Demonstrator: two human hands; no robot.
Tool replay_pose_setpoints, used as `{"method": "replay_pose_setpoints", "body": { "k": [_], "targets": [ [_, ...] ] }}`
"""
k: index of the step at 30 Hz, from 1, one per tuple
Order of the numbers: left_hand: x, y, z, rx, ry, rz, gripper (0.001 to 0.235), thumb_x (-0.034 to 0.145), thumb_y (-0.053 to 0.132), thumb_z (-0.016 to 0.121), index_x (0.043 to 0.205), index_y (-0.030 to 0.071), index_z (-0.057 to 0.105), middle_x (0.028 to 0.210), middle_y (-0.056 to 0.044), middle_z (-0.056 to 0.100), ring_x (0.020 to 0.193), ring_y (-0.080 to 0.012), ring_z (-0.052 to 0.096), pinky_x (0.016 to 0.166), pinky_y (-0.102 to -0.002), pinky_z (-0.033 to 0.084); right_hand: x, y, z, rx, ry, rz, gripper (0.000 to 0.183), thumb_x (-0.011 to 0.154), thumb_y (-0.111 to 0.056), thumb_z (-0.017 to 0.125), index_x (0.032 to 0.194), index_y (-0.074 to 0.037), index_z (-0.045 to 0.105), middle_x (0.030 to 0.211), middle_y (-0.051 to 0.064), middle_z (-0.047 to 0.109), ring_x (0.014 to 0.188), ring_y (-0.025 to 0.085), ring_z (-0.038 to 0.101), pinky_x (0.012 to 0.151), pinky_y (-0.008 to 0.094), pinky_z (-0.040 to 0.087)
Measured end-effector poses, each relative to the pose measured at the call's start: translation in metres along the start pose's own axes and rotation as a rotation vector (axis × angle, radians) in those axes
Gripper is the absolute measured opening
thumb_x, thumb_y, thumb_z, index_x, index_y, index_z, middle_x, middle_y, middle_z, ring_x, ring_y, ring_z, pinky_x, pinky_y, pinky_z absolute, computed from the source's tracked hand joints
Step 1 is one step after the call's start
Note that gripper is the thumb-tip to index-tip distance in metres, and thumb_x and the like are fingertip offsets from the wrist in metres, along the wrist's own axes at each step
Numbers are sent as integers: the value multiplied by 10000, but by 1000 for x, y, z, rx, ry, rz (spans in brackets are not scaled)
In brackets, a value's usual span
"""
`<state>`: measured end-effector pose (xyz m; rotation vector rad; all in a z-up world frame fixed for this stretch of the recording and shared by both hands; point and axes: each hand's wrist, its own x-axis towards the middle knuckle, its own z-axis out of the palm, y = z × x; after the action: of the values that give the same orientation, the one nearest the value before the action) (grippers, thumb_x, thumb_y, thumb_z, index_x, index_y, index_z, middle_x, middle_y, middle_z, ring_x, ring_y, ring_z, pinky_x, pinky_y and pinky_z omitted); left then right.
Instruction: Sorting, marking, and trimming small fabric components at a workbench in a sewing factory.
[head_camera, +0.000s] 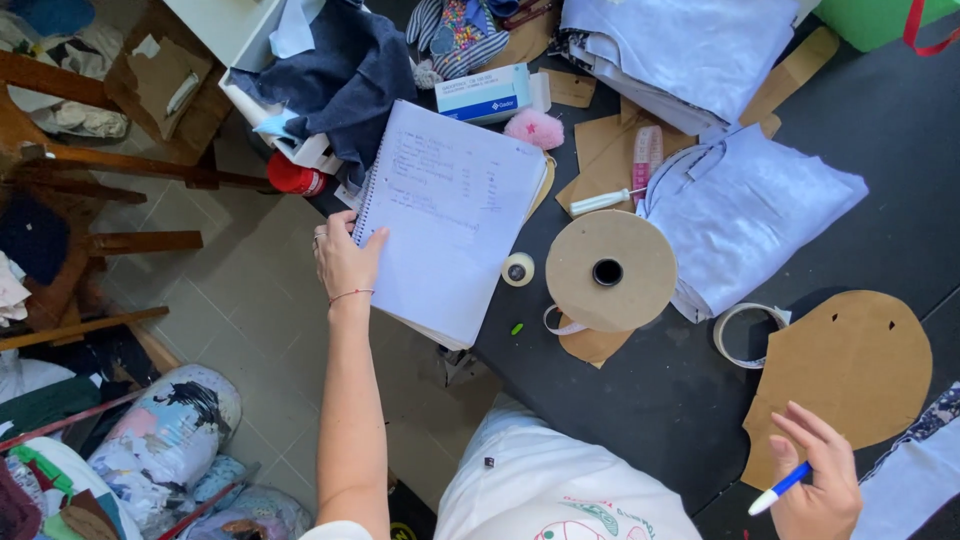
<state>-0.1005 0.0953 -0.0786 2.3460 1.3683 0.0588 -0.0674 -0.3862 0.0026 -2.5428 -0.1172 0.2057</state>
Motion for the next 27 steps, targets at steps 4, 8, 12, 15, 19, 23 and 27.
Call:
{"method": "replay_pose_setpoints", "body": {
  "k": [4,8,12,15,19,23,27],
  "targets": [
    [7,-6,-9,-26,-137,-118,480,652,385,688,1003,118,500,970,-57,534,951,-214,488,785,-366,399,3,0,5,-9,-30,-25,203,901,-92,531,980,70,624,1145,194,567,1071,305,511,818,405,450],
    [11,-27,4,-91,-189,55,308,795,361,550,923,84,510,914,-95,466,952,-256,428,742,-401,392,-1,-7,5,29,-58,-55,199,874,-85,535,971,68,618,1136,191,562,1073,302,516,836,414,451],
    [-22,9,-41,-216,-153,223,168,884,225,425,890,65,373,905,-111,507,770,-285,483,582,-407,366,-5,-24,11,122,-122,-111,217,828,-98,528,960,55,608,1087,177,573,1006,278,539,816,375,460],
    [-41,13,-65,-198,-213,168,176,899,254,392,964,95,353,764,-114,531,591,-282,464,494,-385,311,-2,-57,17,246,-218,-269,207,811,-144,498,902,4,611,1020,132,591,911,219,577,799,300,460],
    [-66,-14,-84,-295,-108,88,181,884,260,411,985,110,392,835,-38,532,659,-233,501,566,-351,364,-2,-73,42,278,-394,-396,205,797,-163,502,911,-37,617,980,101,603,870,191,600,768,278,493],
    [-92,-84,-84,-603,158,145,208,891,208,460,979,33,388,936,-67,453,861,-157,463,777,-280,378,0,-99,67,349,-616,-549,245,825,-234,459,933,-69,604,952,70,598,835,173,614,742,256,501],
    [-139,-118,-75,-929,239,-91,165,917,284,470,963,147,389,873,30,473,784,-55,429,791,-215,385,8,-148,88,398,-741,-525,292,827,-312,485,974,-82,589,991,113,604,790,360,613,668,441,498]
  ]
}}
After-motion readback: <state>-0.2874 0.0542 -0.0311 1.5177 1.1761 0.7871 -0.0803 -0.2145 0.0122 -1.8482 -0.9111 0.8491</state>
